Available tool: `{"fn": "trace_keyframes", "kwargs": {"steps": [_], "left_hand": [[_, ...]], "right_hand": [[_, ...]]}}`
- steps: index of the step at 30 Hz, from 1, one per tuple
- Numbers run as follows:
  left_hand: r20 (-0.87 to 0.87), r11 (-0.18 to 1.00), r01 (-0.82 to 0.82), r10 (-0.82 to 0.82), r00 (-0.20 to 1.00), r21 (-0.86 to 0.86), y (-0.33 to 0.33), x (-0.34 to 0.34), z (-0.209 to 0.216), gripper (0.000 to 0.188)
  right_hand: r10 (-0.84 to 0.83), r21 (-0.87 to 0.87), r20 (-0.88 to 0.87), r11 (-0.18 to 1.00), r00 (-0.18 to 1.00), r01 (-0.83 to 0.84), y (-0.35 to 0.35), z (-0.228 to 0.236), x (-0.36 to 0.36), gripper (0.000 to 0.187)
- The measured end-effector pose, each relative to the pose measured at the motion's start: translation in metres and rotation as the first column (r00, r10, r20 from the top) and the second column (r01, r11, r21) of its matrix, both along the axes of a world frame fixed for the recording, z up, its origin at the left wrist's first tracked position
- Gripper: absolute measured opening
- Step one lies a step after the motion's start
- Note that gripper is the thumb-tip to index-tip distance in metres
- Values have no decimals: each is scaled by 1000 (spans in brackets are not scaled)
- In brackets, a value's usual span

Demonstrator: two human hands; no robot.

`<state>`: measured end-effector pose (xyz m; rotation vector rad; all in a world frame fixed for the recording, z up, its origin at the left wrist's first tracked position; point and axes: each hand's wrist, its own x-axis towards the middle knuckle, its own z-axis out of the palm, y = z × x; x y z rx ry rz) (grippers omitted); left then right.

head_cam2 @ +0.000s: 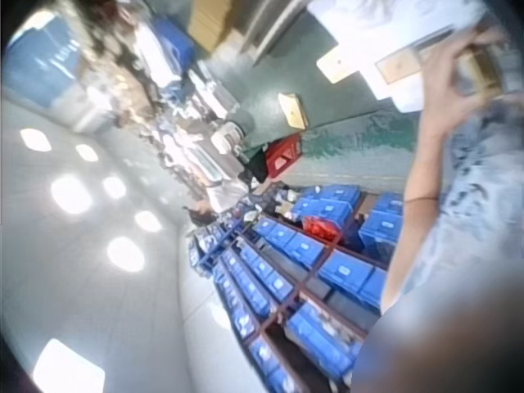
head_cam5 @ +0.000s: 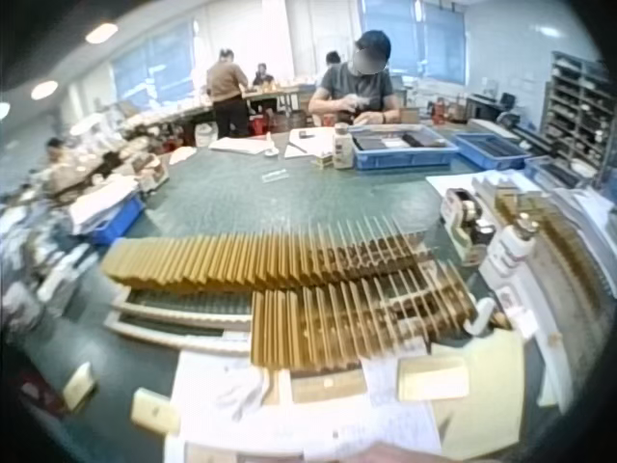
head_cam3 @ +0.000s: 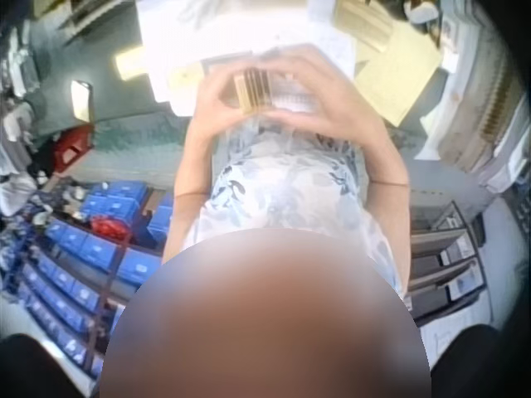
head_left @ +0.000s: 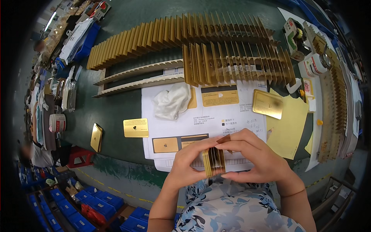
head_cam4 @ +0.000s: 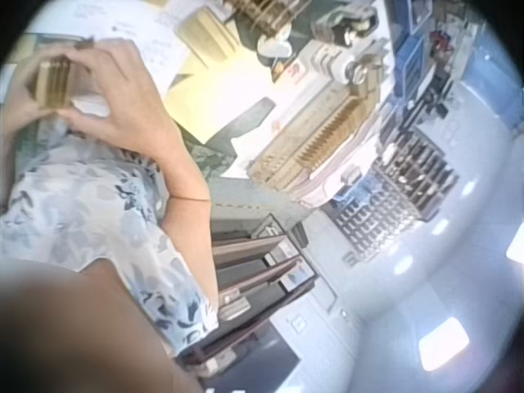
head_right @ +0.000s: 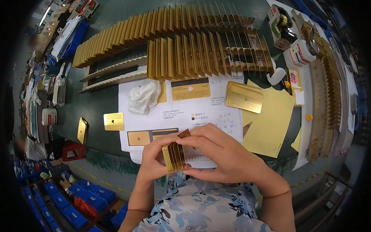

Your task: The person organizes small gold-colored metal plates by hand, sorting them into storage bins according to documentation.

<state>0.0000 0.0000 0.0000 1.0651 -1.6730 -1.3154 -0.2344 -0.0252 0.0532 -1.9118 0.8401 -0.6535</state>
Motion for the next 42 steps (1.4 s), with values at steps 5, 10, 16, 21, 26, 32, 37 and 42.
{"fn": "trace_keyframes", "kwargs": {"steps": [5,10,16,21,26,32,37,42], "left_hand": [[11,1000,-21,21,1000,0,1,-2,2,62],[-5,999,0,0,1000,-36,-2,-3,0,63],[-4,999,-6,6,1000,-43,-1,-5,-1,63],[-10,999,-9,9,1000,-49,-2,-6,-1,62],[-9,998,-6,6,1000,-61,0,-5,-3,61],[5,998,-33,34,999,-60,2,-7,-2,61],[19,995,-34,36,999,-96,1,-7,-3,61],[14,995,-36,38,999,-98,1,-7,-3,58]], "right_hand": [[-32,-83,6,996,999,33,-2,7,-3,67],[-181,-152,29,971,983,183,10,10,-10,50],[-269,-228,67,933,961,277,24,12,-6,36],[-118,-412,69,901,991,136,37,4,-6,32],[-87,-533,53,840,995,102,37,7,2,26],[-98,-601,9,795,995,83,40,5,3,30],[-114,-610,1,787,993,91,37,5,4,29],[-139,-607,-14,788,990,102,36,7,5,27]]}}
